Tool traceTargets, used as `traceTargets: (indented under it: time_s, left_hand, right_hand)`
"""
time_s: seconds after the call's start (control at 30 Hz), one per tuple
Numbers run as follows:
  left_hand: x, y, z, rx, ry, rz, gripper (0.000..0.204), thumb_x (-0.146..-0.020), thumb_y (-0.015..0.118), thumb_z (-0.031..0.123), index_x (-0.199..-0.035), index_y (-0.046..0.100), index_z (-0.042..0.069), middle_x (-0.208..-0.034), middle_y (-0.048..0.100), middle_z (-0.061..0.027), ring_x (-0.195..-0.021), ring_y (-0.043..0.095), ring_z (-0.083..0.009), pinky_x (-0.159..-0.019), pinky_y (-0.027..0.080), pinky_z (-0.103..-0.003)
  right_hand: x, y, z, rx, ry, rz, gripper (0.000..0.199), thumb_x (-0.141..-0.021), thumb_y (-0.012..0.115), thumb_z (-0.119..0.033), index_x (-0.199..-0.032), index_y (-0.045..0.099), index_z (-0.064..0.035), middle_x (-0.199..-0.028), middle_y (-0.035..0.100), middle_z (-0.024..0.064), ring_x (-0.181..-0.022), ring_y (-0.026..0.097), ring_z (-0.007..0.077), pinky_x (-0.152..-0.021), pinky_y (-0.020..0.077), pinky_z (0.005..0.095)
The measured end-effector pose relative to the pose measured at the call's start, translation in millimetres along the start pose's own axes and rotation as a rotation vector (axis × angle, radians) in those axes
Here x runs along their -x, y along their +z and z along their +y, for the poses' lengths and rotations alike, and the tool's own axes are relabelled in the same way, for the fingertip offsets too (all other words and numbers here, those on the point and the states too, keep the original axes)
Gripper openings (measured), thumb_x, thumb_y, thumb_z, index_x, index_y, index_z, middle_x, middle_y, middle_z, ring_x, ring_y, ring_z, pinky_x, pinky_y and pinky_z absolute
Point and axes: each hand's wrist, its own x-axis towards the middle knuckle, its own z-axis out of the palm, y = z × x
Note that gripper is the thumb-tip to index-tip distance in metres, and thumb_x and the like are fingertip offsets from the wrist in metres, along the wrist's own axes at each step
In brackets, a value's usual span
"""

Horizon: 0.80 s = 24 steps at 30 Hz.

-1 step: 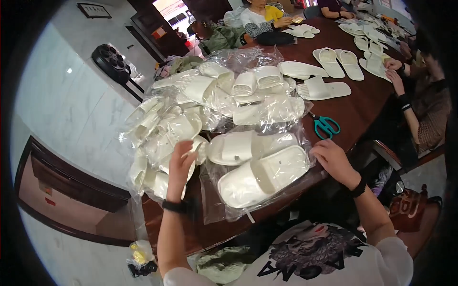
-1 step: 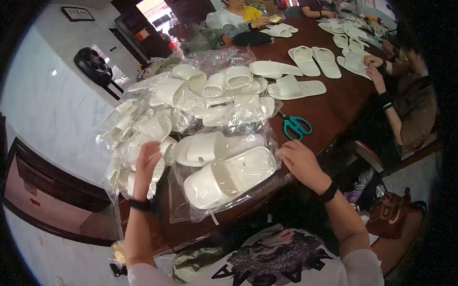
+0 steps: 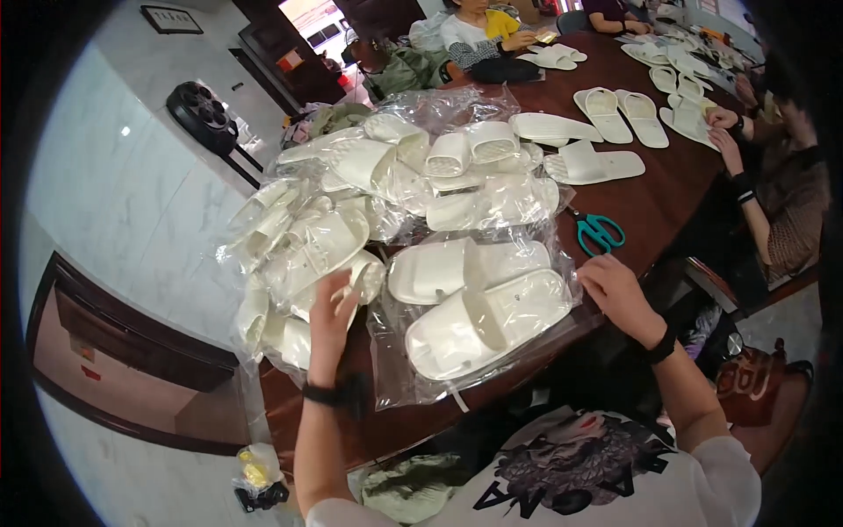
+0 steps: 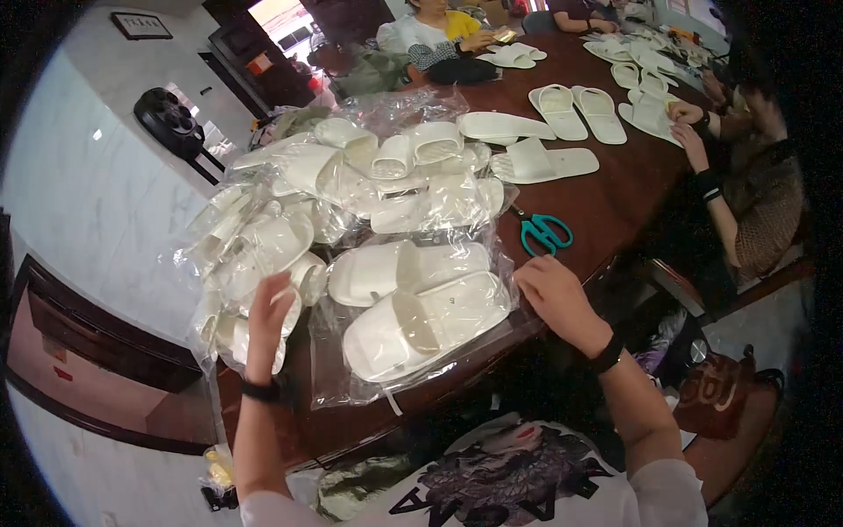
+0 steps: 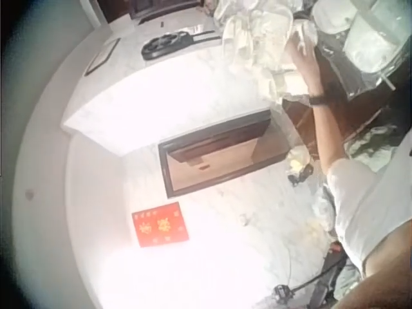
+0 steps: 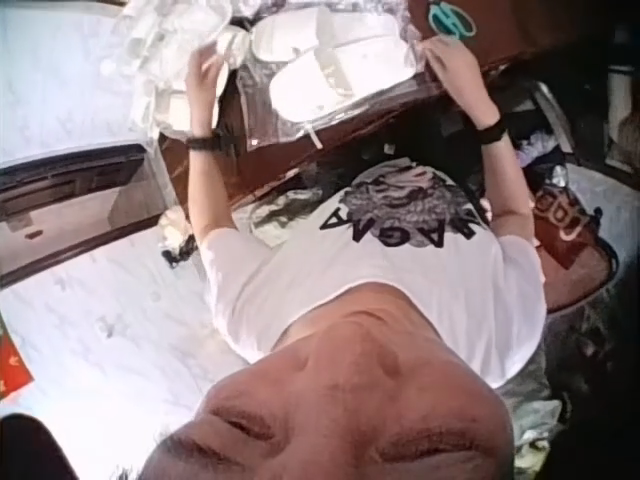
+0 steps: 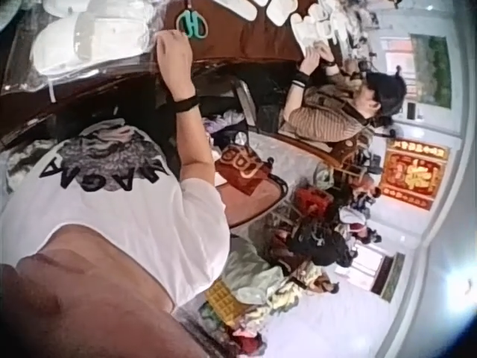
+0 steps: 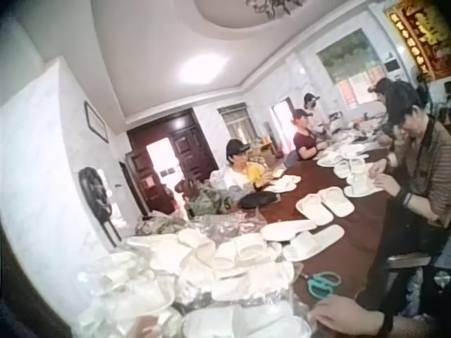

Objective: Checking and packing white slippers into plastic bags.

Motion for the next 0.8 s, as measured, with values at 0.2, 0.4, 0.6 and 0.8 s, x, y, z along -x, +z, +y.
traceTargets:
  time_s: [0.2, 0.4, 0.6, 0.8]
  left_hand:
    - [88, 42, 1, -0.142, -0.041, -0.096, 0.054, -0.095, 0.062, 0.016, -0.144, 0.043, 0.005, -0.149, 0.041, -0.0217, -0.137, 0.04, -0.037, -0.113, 0.032, -0.042]
    - [107, 61, -19, -0.23, -0.092, -0.155, 0.06, -0.094, 0.061, 0.016, -0.149, 0.038, 0.012, -0.15, 0.042, -0.0182, -0.141, 0.036, -0.0367, -0.117, 0.02, -0.054]
    - [105, 52, -8, -0.345, -0.001, 0.103, 0.042, -0.093, 0.063, 0.02, -0.133, 0.057, 0.011, -0.131, 0.06, -0.0099, -0.126, 0.051, -0.0292, -0.109, 0.03, -0.052]
    - [80, 40, 0, -0.197, -0.182, -0.072, 0.029, -0.089, 0.069, 0.02, -0.115, 0.065, 0.007, -0.096, 0.072, -0.0126, -0.091, 0.067, -0.029, -0.082, 0.047, -0.04]
  right_hand:
    - [-40, -11, 8, -0.079, 0.092, 0.242, 0.007, -0.091, 0.061, -0.004, -0.097, 0.063, -0.001, -0.085, 0.065, 0.0144, -0.076, 0.065, 0.0307, -0.067, 0.0501, 0.035]
    - [-64, 10, 30, -0.294, 0.42, -0.191, 0.018, -0.091, 0.066, -0.018, -0.097, 0.064, -0.0012, -0.069, 0.065, 0.0095, -0.057, 0.061, 0.0198, -0.054, 0.0467, 0.0316]
    - [-76, 14, 6, 0.09, 0.207, -0.25, 0.021, -0.086, 0.071, -0.023, -0.091, 0.064, -0.0041, -0.079, 0.067, 0.0111, -0.072, 0.065, 0.028, -0.065, 0.0486, 0.0372]
    - [-84, 16, 8, -0.04, 0.13, -0.168, 0.016, -0.088, 0.068, -0.015, -0.094, 0.063, -0.0014, -0.083, 0.066, 0.0104, -0.075, 0.063, 0.02, -0.068, 0.049, 0.0323]
